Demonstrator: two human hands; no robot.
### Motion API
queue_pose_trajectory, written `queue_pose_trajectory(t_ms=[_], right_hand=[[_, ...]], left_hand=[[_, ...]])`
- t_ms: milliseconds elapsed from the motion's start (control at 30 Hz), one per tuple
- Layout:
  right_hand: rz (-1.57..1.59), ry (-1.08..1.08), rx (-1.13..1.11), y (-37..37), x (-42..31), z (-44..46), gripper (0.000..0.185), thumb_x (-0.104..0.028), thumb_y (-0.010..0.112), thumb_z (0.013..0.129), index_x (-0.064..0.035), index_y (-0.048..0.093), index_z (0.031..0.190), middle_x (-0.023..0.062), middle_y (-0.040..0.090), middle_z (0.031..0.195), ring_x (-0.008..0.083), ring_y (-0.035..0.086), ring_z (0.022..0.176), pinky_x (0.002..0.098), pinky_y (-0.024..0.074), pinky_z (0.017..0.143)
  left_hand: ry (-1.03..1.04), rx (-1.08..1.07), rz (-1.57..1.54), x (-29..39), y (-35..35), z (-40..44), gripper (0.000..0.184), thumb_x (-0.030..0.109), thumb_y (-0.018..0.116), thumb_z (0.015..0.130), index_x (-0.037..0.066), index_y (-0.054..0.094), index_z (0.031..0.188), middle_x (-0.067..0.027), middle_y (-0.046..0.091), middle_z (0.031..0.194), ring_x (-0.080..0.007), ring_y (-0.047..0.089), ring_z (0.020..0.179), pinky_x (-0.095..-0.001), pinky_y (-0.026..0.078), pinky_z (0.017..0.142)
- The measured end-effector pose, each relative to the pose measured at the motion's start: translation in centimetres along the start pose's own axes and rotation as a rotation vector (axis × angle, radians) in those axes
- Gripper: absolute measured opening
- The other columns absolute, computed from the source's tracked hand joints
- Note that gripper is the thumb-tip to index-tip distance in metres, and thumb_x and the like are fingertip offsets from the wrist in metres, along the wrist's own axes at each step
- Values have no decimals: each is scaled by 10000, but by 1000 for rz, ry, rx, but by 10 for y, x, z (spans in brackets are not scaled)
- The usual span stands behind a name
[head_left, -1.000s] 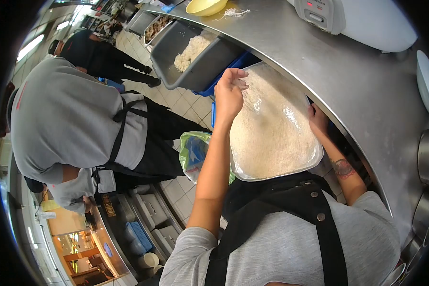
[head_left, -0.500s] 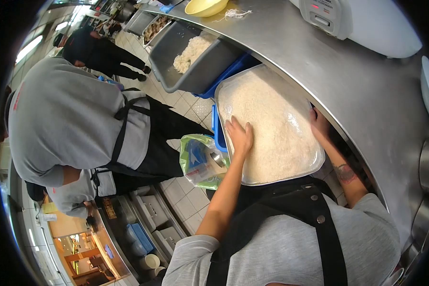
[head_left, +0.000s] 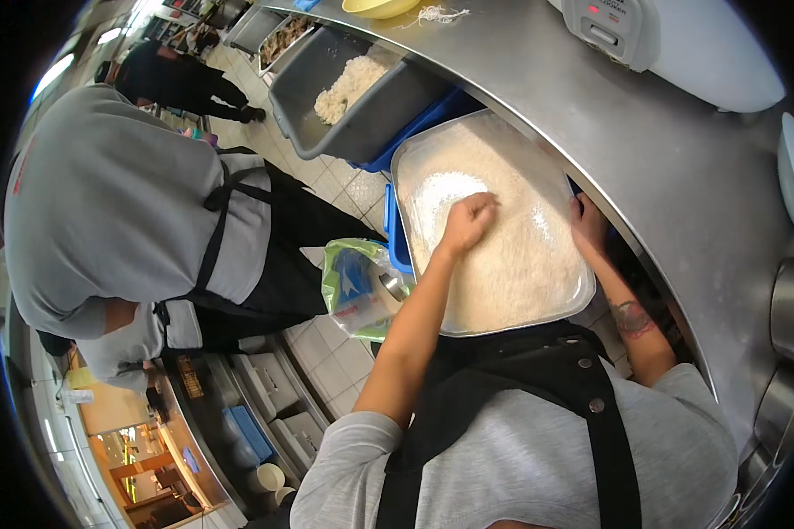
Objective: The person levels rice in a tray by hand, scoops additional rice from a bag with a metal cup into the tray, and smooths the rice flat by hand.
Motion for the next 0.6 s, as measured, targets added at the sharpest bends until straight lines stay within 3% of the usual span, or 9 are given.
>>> queue_pose_trajectory(t_ms=[100,133,167,233,300,367,467,600], right_hand=[[-44,-16,13,5,10,3,289,-289,579,923,-15,653,981,246,644,968,438,593,958,477,455,857],[-64,-21,1,11,11,-1,294,-293,577,924,-16,654,986,250,645,962,445,591,956,480,454,860],[94,72,-165,-6,-3,5,313,-303,561,936,-12,654,1007,278,614,1096,454,555,1059,466,434,934],[111,175,-341,-34,-31,13,319,-298,547,950,-5,652,1021,301,514,1278,442,479,1198,452,386,1019],[21,82,-309,-21,-14,10,328,-292,533,963,7,644,1035,286,410,1400,430,401,1287,441,334,1078],[32,85,-323,-25,-19,10,331,-290,534,964,11,641,1046,274,412,1405,422,393,1300,440,324,1085],[32,30,-271,-17,-6,10,331,-298,538,963,3,643,1053,267,401,1419,414,378,1317,429,315,1097],[0,8,-254,-18,-5,11,325,-294,545,959,-1,646,1055,272,413,1407,412,385,1316,430,319,1095]], left_hand=[[137,-74,84,25,5,-42,265,170,612,759,16,694,958,-165,661,1130,-324,601,1119,-369,451,996],[211,-119,147,31,8,-57,316,193,633,756,37,679,1028,-154,629,1196,-329,555,1183,-408,410,1039],[276,-161,210,35,13,-71,378,216,653,753,58,663,1097,-144,597,1261,-333,510,1246,-447,370,1081],[304,-198,398,47,21,-92,497,296,694,746,109,613,1199,-118,513,1364,-333,397,1339,-549,280,1109],[295,-218,542,51,29,-104,603,370,729,729,169,572,1275,-86,432,1447,-334,293,1408,-649,205,1102],[268,-217,644,46,30,-98,688,437,758,703,240,538,1325,-50,355,1511,-337,199,1451,-747,143,1060],[294,-216,776,36,22,-74,668,483,758,690,294,559,1299,-39,356,1509,-351,186,1449,-771,138,1039],[128,-36,791,15,7,-23,572,440,721,740,287,576,1272,-54,382,1486,-377,220,1424,-759,148,1048]])
Point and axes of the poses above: each hand's wrist, its own z-axis towards the middle knuckle, its own y-axis out of the palm, x = y × z, the point moved 1 cm from there along z, towards the middle knuckle
